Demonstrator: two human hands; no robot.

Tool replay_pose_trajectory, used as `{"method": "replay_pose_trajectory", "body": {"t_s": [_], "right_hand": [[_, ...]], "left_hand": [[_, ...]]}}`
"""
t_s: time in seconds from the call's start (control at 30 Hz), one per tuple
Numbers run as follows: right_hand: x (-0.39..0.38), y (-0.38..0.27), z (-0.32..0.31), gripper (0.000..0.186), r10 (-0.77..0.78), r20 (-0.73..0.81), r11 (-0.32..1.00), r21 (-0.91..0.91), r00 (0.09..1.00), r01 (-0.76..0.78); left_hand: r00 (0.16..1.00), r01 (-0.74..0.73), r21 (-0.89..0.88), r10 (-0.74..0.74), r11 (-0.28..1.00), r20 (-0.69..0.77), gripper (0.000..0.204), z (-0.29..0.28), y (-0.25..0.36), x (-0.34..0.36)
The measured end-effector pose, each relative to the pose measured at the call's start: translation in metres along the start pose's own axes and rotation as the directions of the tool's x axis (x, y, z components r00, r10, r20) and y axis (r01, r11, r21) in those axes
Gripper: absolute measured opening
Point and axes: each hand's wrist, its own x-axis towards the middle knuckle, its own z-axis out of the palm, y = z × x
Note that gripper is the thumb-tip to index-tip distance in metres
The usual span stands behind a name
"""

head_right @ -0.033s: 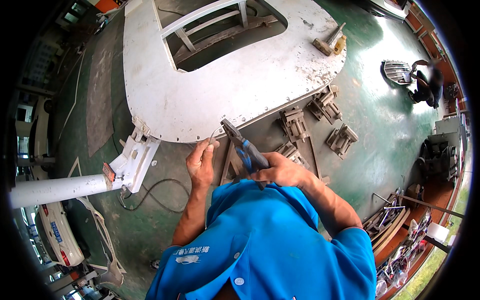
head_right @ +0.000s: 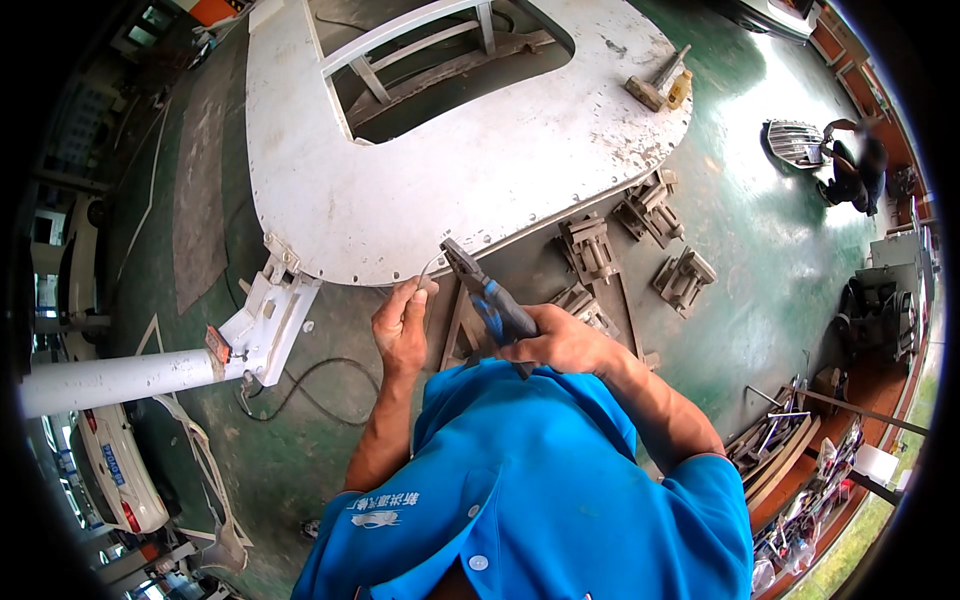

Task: The person retrieves a metal rod from a storage area and uses pliers to bend and shape it. They then insert the rod into a hole on a large white car door panel and continue to adjust its shape with the pliers.

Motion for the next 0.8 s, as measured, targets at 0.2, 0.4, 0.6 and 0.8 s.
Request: {"method": "replay_pose_trajectory", "body": {"t_s": [0.2,0.4,0.6,0.8], "right_hand": [[-0.001,-0.002,0.007,0.029,-0.077,-0.143,0.971,-0.236,0.987,0.042],[0.002,0.007,0.011,0.031,-0.213,-0.201,0.896,-0.430,0.956,0.109],[0.002,0.009,0.011,0.030,-0.249,-0.210,0.881,-0.455,0.945,0.131],[-0.002,0.005,0.010,0.030,-0.224,-0.202,0.888,-0.445,0.953,0.115]], "left_hand": [[0.999,-0.033,0.085,0.030,0.996,0.035,0.023,-0.005,-0.002,0.004],[0.997,-0.058,0.021,0.057,0.998,0.051,0.025,-0.001,0.016,0.009],[0.996,-0.082,0.027,0.081,0.996,0.047,0.018,0.001,0.028,0.012],[0.980,-0.198,0.049,0.197,0.979,0.034,0.016,0.005,0.029,0.014]]}}
